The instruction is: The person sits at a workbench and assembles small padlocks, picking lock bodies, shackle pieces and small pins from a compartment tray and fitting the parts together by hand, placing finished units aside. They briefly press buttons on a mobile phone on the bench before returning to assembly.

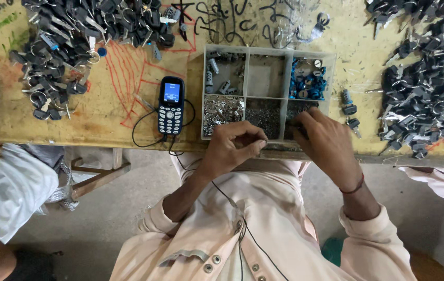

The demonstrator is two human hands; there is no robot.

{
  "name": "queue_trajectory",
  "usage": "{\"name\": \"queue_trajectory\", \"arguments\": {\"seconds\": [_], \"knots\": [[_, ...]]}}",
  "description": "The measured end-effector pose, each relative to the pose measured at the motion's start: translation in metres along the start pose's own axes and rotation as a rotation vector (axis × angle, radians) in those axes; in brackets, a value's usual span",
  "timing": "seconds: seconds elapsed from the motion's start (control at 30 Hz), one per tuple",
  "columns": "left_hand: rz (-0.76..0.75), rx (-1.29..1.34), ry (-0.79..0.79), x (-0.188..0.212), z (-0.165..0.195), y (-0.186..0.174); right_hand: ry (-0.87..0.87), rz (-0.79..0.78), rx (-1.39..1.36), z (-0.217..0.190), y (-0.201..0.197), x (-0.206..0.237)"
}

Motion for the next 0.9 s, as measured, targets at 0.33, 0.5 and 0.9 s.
{"name": "queue_trajectory", "arguments": {"seconds": [0.33,0.5,0.9], "knots": [[0.043,0.012,-0.024,0.007,-0.002,0.005,0.173,0.116,-0.547,0.007,-0.004,0.009],[0.110,0.377,-0.124,0.005,-0.020,0.019,0.009,0.305,-0.831,-0.039,-0.001,0.019],[0.031,0.415,-0.131,0.016,-0.006,0.009,0.038,0.243,-0.921,-0.046,0.018,0.026]]}}
Point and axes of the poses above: each hand's wrist, its own x-axis away from the middle knuckle, its own y-axis out of the palm, z = x × y, the point moved 7 cm from there along -x, towards the middle knuckle, and after that the axes turned 2 degrees about -y, right-handed, at the moved point
